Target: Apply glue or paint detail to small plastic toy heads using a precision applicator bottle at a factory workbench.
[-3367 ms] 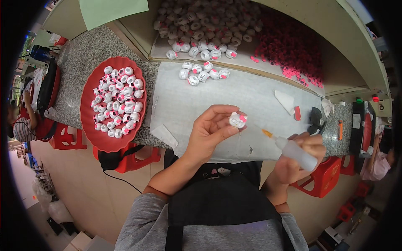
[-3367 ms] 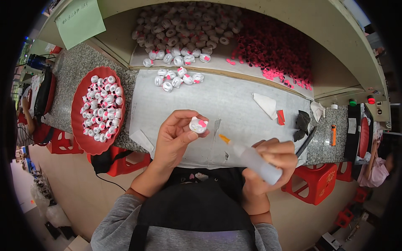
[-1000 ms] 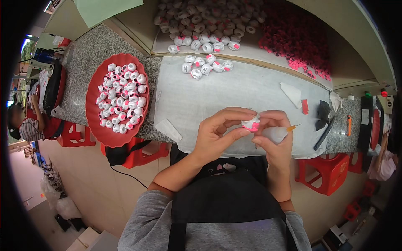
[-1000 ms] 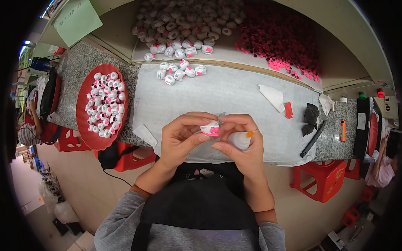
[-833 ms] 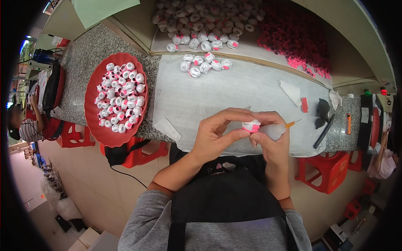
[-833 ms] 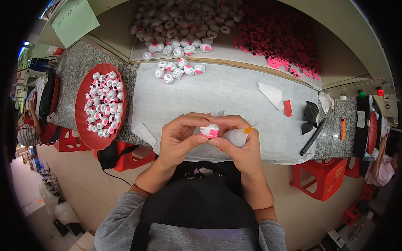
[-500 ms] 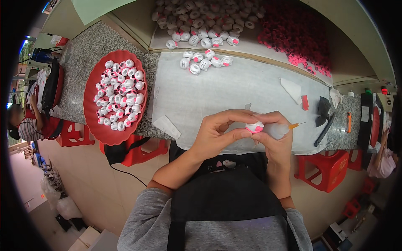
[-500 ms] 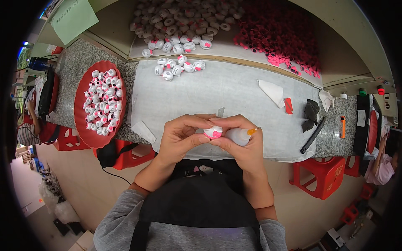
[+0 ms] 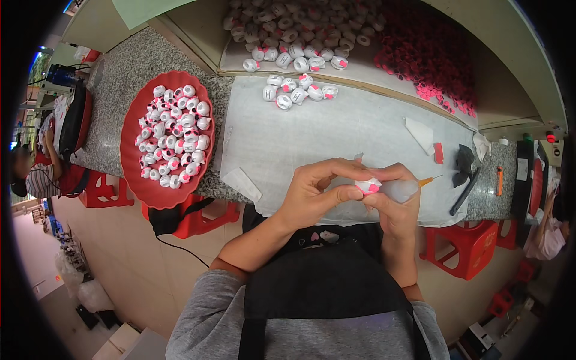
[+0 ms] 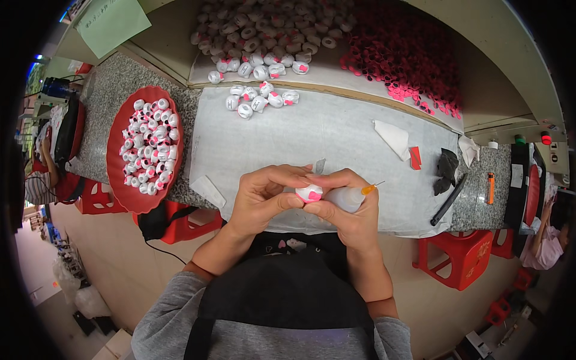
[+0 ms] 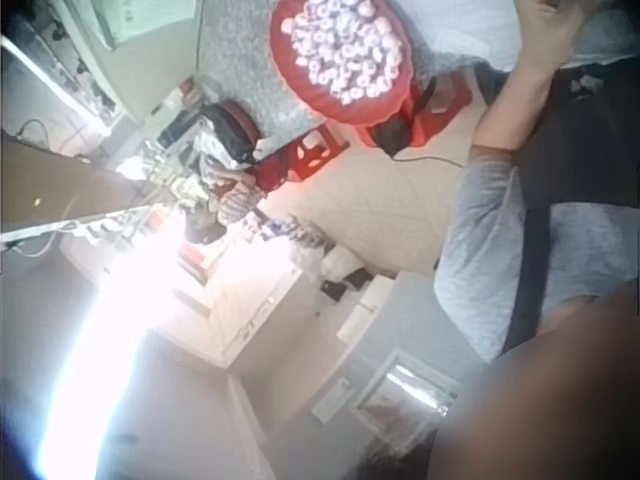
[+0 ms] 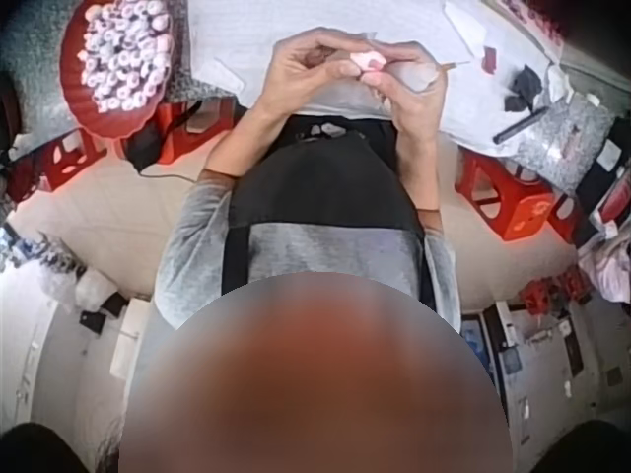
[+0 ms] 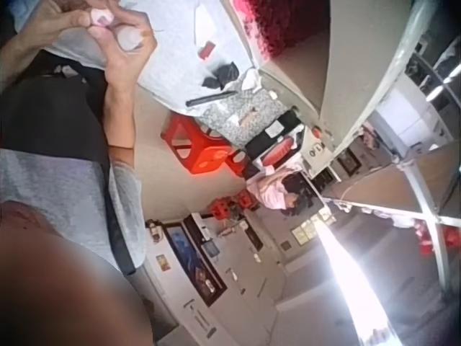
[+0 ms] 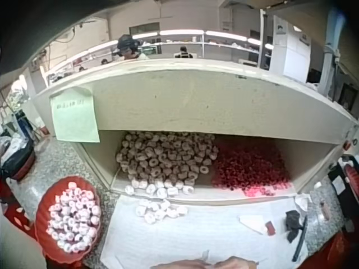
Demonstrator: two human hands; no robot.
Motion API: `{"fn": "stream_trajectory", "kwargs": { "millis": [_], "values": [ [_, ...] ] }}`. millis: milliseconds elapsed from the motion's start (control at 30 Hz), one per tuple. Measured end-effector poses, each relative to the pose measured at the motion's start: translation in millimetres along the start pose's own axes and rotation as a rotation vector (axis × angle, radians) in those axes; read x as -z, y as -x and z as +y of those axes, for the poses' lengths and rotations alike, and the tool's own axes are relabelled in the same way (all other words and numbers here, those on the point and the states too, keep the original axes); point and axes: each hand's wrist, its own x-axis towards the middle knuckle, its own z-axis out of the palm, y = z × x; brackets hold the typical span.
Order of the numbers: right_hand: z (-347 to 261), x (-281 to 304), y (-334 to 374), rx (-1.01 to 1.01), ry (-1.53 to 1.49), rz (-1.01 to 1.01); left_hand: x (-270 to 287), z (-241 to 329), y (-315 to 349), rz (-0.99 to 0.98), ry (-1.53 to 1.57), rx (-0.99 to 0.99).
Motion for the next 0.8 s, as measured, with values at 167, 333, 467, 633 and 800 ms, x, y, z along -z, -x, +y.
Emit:
{"fn": "stream_trajectory", "kwargs": {
  "millis": [167, 333, 467, 633, 800],
  "values": [
    [1.5, 1.8, -1.8, -0.021, -0.016, 0.019, 0.0, 4.9, -3.7, -0.02, -0.019, 0.054],
    [-1.8, -1.9, -5.7, -0.051, -0.028, 0.013, 1.7, -0.8, -2.2, -0.011, -0.079, 0.017],
    [-1.0, -1.9, -6.2, -0.037, -0.028, 0.012, -3.2, -0.2, -2.4, 0.044, -0.012, 0.027],
    [0.8, -2.1, -5.4, -0.017, -0.038, 0.02, -6.7, -1.5, -1.7, 0.092, 0.031, 0.05],
    [2.9, -2.5, -5.3, -0.014, -0.057, 0.026, -5.6, -1.9, -2.2, 0.084, -0.044, -0.012]
  ]
}}
